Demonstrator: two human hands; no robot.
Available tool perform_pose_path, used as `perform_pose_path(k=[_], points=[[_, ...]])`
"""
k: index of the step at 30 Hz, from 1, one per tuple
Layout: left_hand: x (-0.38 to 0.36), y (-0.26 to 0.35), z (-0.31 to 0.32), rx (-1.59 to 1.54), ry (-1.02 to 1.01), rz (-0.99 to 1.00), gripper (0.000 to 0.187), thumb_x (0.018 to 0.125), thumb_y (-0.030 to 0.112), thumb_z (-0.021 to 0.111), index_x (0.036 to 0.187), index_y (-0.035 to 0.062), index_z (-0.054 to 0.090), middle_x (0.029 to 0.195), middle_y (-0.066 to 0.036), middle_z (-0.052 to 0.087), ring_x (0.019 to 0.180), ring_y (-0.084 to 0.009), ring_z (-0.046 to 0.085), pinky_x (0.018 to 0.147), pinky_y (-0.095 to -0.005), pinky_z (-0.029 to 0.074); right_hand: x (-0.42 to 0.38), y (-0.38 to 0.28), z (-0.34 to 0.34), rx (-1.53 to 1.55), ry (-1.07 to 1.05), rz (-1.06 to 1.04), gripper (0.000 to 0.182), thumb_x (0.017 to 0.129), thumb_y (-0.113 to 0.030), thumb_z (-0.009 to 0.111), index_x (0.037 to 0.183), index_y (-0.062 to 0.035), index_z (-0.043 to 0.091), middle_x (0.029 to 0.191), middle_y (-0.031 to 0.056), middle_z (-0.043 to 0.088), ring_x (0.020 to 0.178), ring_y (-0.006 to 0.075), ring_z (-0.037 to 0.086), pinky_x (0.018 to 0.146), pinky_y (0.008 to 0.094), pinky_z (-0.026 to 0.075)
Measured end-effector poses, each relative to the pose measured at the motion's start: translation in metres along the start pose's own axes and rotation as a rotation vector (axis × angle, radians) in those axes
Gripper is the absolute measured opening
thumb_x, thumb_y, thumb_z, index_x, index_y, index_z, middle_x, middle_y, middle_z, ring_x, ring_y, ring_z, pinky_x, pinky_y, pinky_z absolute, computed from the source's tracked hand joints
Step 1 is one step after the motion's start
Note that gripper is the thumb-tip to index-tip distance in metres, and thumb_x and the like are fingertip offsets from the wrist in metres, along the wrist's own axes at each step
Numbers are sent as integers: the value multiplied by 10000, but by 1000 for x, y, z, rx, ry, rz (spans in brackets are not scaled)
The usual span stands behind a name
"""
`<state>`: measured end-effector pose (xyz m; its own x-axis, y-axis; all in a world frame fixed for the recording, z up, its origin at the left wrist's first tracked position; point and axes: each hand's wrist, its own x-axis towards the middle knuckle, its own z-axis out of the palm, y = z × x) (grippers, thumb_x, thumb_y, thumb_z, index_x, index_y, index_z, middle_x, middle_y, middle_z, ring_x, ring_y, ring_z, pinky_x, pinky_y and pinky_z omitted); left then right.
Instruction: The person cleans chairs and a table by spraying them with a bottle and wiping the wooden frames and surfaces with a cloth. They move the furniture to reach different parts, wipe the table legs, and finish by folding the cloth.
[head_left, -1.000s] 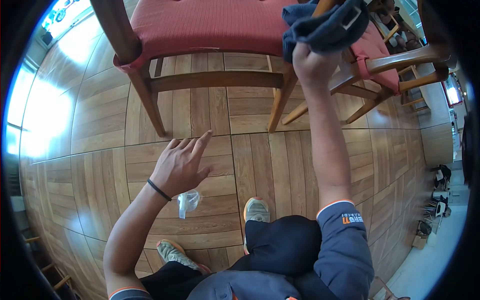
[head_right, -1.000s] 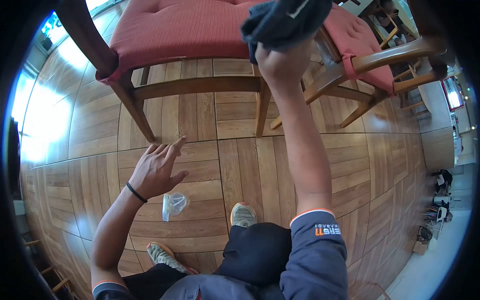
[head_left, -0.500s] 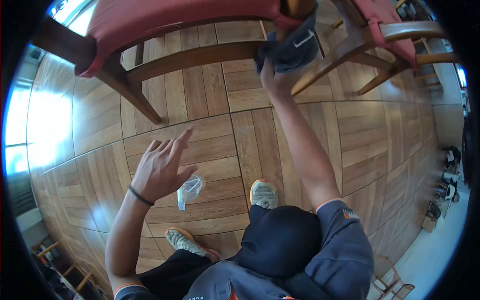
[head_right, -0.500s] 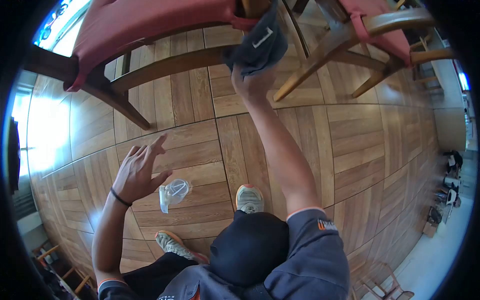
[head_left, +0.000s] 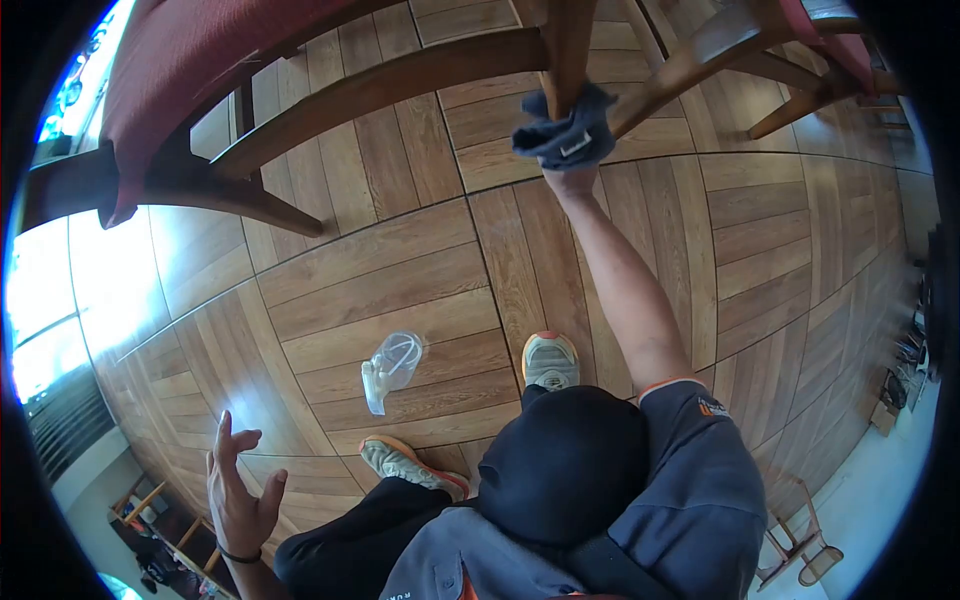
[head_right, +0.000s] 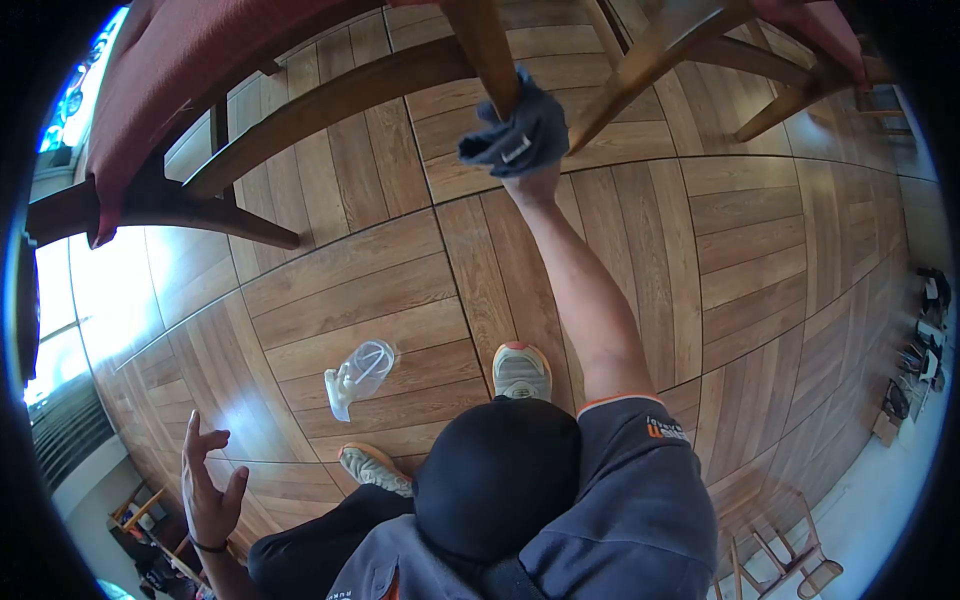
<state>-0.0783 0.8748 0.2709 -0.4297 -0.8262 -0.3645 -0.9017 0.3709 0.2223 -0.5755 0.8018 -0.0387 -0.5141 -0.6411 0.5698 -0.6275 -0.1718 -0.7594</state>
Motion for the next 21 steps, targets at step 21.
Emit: perform_pose_path(k=[21], points=[[9, -29, 13, -209, -4, -40, 965, 775, 193, 764, 1566, 39, 233, 1190, -165, 649, 1071, -304, 640, 987, -437, 478, 41, -14, 4, 84, 18, -48, 437, 810, -234, 827, 1120, -28, 597, 866, 31, 680, 815, 149, 660, 797, 307, 527]])
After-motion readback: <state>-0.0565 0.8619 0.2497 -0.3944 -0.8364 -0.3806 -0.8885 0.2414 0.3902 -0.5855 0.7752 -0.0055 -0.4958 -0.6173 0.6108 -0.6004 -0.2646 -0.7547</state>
